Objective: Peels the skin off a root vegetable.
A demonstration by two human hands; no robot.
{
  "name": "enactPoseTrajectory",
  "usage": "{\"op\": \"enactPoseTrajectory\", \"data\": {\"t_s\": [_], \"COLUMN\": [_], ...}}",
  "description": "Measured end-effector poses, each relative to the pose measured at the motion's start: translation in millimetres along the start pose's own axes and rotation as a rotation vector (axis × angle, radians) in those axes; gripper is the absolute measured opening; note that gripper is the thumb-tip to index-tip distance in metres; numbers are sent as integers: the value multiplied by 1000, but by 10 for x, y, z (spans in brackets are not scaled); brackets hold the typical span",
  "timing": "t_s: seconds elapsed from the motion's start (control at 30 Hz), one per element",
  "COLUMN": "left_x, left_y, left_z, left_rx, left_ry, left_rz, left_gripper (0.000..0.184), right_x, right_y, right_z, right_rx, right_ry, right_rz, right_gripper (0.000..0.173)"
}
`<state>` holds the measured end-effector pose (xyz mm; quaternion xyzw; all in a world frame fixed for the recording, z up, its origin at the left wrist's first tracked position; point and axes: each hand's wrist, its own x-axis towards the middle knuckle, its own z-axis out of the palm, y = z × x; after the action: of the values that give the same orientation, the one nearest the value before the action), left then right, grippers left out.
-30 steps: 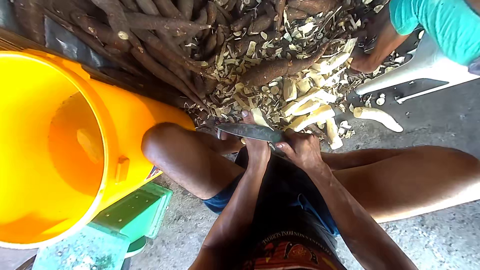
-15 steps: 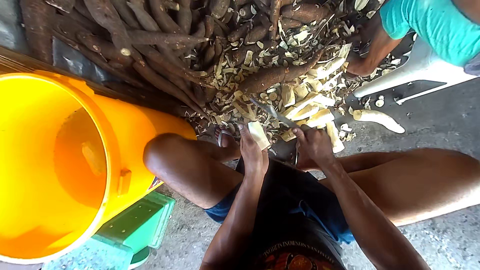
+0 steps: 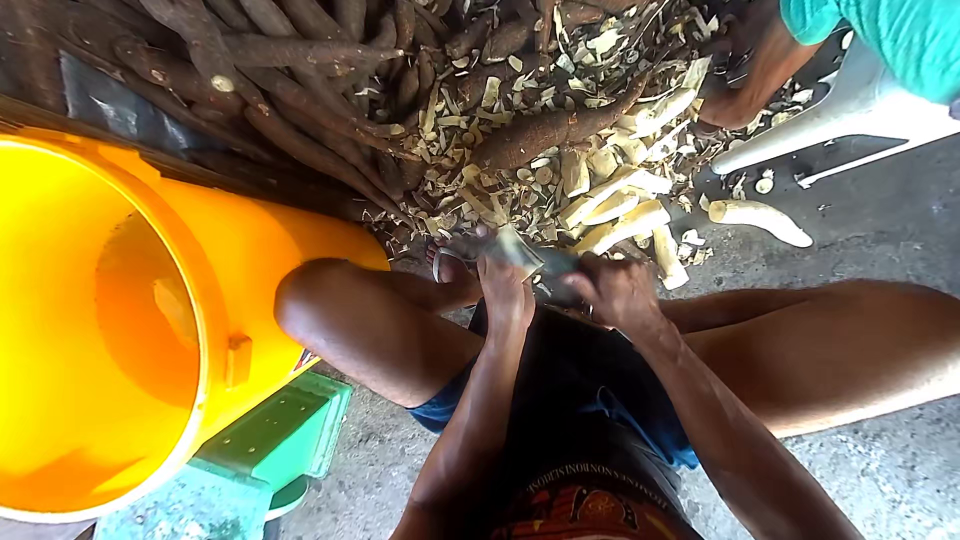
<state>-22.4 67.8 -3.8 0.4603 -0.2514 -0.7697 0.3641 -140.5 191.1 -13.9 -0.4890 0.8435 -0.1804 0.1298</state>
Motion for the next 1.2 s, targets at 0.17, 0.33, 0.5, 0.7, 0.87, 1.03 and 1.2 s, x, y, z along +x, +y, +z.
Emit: {"op": "enactPoseTrajectory", "data": {"t_s": [0.17, 0.33, 0.5, 0.7, 0.87, 1.03, 1.2], "left_x": [13, -26, -149, -220, -346, 106, 623], "left_y": [59, 38, 793, 2658, 2851, 2013, 1295], "left_z": [-20, -53, -566, -2293, -2218, -1287, -272], "left_rx": [70, 21, 50, 1091, 1521, 1095, 906], "left_ry": [12, -4, -188, 580, 731, 252, -187], "left_rz": [-12, -15, 153, 807, 643, 919, 660], "left_gripper": [52, 31, 58, 47, 58, 47, 46], "right_x": [50, 35, 98, 89, 118, 222, 55], "right_y": [192, -80, 392, 179, 147, 42, -62], "right_z": [-30, -21, 76, 163, 312, 345, 453], "right_rx": [121, 102, 303, 910, 938, 1124, 965], "right_ry": [-13, 18, -91, -149, -294, -320, -280], "right_rz": [114, -87, 316, 595, 558, 661, 497], "right_gripper": [77, 82, 72, 59, 60, 53, 56]}}
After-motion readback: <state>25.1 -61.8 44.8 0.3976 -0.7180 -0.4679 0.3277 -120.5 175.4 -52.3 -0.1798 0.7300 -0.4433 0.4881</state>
